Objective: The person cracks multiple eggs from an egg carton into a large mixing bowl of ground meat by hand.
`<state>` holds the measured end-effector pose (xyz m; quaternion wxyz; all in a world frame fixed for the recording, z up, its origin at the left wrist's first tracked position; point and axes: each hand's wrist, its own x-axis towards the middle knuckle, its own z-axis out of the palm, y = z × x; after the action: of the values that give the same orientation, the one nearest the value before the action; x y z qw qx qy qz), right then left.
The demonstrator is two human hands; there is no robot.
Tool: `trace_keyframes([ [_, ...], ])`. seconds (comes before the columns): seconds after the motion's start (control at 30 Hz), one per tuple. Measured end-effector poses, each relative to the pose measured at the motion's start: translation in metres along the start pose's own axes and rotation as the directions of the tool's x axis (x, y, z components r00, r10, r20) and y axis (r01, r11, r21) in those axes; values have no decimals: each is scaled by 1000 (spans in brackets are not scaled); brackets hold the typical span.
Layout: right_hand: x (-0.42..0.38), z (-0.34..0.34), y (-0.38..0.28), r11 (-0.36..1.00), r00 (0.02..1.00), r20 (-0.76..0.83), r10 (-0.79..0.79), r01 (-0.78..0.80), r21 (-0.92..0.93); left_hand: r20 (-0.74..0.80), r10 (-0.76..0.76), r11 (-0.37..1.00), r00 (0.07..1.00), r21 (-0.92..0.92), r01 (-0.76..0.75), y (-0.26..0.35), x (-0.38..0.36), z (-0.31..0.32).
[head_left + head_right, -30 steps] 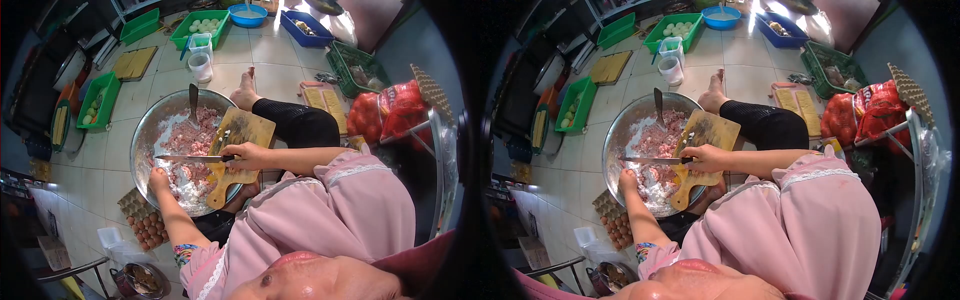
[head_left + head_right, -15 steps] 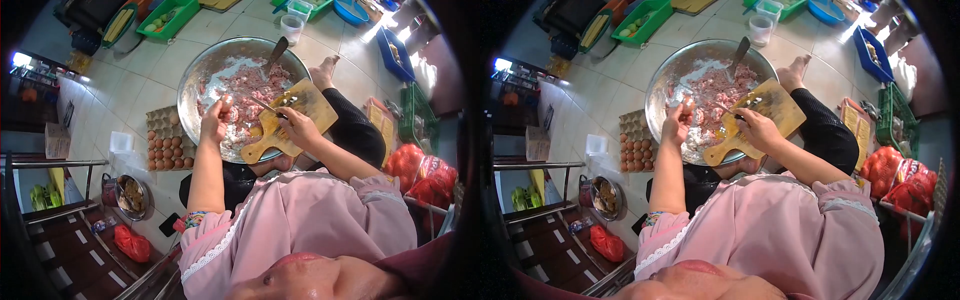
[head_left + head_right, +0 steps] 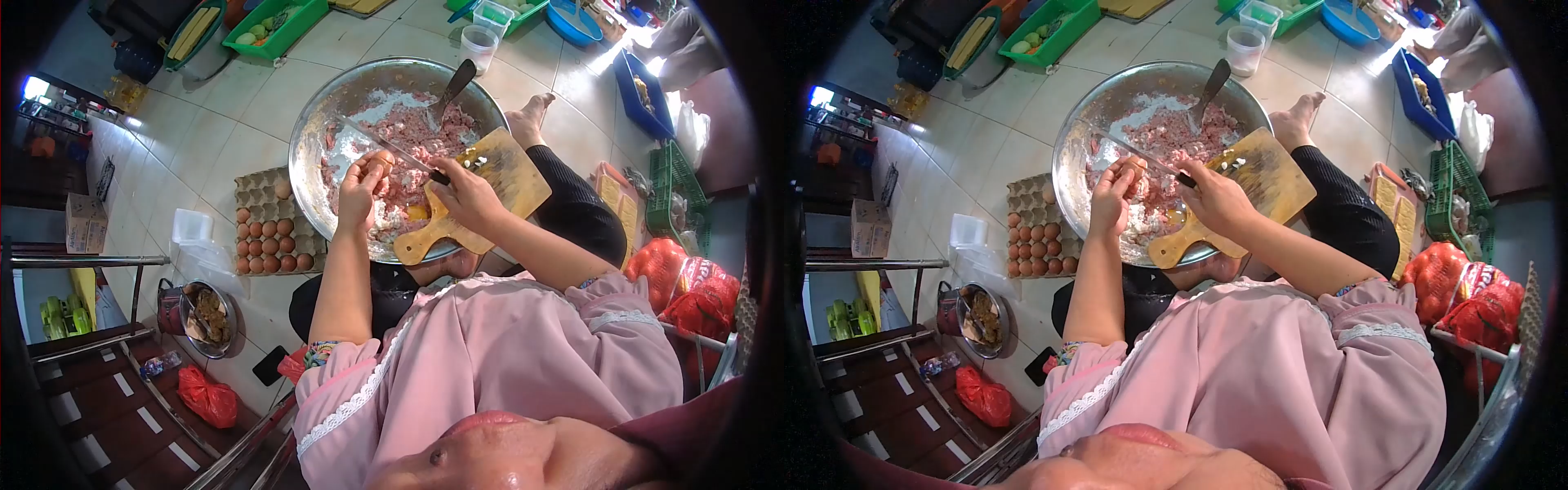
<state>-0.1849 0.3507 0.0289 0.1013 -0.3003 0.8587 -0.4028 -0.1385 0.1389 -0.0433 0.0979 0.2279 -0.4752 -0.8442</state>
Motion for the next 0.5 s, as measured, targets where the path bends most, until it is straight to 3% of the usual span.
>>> trace_keyframes([
  [0.2, 61, 11, 9, 993, 992, 103, -71, 80, -87, 198, 125, 961, 972, 221, -169, -8, 7, -6],
  [0.33, 81, 16, 6, 986, 967, 236, -100, 128, -110, 224, 118, 917, 967, 350, -193, 0, 1, -6],
  [0.5, 87, 22, 11, 982, 960, 244, -139, 165, -90, 293, 135, 885, 947, 395, -248, 3, 8, -17],
])
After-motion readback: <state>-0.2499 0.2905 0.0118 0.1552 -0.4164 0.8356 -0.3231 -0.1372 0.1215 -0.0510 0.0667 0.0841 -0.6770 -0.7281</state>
